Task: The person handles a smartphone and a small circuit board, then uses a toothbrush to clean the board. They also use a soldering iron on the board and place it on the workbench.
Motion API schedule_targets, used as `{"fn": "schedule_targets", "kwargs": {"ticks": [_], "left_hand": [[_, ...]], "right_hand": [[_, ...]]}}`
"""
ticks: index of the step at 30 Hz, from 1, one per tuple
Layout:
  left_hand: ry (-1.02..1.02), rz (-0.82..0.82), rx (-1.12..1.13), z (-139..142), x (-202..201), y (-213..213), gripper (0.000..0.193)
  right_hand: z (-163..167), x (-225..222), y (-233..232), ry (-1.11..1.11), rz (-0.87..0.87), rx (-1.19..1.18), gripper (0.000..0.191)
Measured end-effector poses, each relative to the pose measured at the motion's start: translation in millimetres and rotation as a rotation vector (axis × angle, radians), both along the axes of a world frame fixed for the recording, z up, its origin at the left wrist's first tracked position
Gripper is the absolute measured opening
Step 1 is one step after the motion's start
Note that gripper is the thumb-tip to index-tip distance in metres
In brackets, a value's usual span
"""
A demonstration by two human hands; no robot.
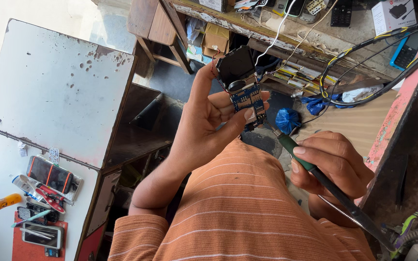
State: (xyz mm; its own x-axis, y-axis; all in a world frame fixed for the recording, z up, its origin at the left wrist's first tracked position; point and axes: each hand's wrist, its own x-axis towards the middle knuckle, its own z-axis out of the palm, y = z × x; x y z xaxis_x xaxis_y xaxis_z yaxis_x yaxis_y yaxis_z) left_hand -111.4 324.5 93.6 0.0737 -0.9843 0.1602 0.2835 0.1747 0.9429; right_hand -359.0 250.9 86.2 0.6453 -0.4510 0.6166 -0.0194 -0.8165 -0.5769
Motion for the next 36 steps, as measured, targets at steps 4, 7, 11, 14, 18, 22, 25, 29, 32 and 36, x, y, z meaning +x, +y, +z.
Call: {"fn": "schedule_targets", "kwargs": {"ticks": [4,7,11,14,18,22,25,29,32,36], "left_hand": [[-0.047,0.006,-0.024,-2,1,0,0.06],[-0.036,0.008,-0.003,-3,1,0,0.062],[-0.038,0.015,-0.021,-4,1,0,0.062],[0.002,-0.003,-0.004,-4,1,1,0.066],[-0.032,-0.005,-0.024,-5,2,1,0.062],[-0.025,0.007,-0.009,-6,0,0,0.065],[-0.037,0.013,-0.02,-6,0,0,0.062],[-0.057,0.004,-0.012,-6,1,1,0.063],[-0.042,-0.003,-0.02,-5,1,0,0.062],[0.005,0.003,0.004,-6,1,-2,0.064]], "right_hand": [[1,0,-1,0.013,0.002,-0.02,0.029],[3,2,3,0.013,-0.024,0.009,0.028],[4,5,7,-0.015,-0.056,0.036,0.027],[7,5,4,0.017,-0.039,0.021,0.027],[7,4,1,0.024,0.002,0.007,0.029],[4,6,3,-0.003,-0.03,0.0,0.027],[1,6,3,-0.016,-0.041,0.0,0.026],[-1,5,3,-0.024,-0.034,-0.001,0.027],[-5,6,5,-0.047,-0.067,0.024,0.027],[-13,10,8,-0.122,-0.103,0.036,0.024]]}}
